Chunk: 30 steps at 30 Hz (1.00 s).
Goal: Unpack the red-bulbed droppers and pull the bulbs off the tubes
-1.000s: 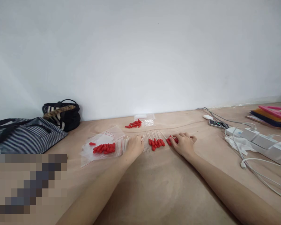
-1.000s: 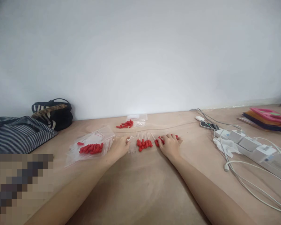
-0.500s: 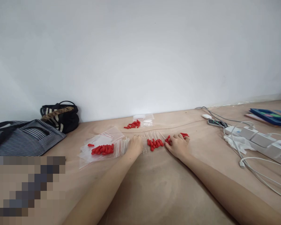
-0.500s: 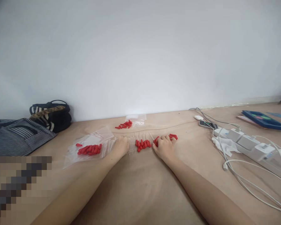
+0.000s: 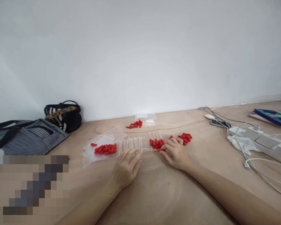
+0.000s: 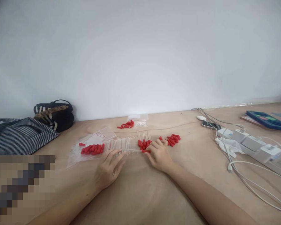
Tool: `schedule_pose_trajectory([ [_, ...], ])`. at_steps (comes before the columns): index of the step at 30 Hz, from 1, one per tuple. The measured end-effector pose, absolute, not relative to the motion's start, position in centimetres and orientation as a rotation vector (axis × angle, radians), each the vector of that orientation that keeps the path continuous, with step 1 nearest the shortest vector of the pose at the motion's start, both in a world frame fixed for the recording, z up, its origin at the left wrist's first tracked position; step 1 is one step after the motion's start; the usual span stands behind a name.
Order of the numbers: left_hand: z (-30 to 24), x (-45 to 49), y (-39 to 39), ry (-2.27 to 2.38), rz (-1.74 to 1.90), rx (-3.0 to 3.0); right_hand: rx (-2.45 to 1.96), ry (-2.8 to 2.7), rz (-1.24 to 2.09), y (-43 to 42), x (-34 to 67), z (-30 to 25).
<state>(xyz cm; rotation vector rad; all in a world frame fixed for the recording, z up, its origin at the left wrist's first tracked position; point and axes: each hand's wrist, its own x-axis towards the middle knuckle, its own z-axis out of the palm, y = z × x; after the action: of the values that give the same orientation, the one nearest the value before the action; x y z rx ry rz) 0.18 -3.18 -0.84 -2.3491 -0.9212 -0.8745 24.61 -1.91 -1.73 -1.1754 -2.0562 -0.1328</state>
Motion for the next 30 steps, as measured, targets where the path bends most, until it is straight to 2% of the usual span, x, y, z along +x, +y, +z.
schedule_pose_trajectory([
  [5, -1.0, 1.0, -3.1, -0.831, -0.851, -2.49, -0.99, -2.191, -0.052, -3.2, 22.6, -2.2],
  [11, -1.6, 1.4, -2.7, -0.802, -0.791, -2.575, -0.996, -2.236, -0.008, -3.3, 22.0, -2.4],
  [21, -0.8, 2.0, -3.1, -0.847, -0.69, -2.585, -0.87, -2.186, -0.224, -3.2, 21.2, -3.0],
  [30, -1.0, 1.8, -3.1, -0.874, -0.688, -2.602, -0.81, -2.205, -0.179, -3.0, 21.4, -3.1],
])
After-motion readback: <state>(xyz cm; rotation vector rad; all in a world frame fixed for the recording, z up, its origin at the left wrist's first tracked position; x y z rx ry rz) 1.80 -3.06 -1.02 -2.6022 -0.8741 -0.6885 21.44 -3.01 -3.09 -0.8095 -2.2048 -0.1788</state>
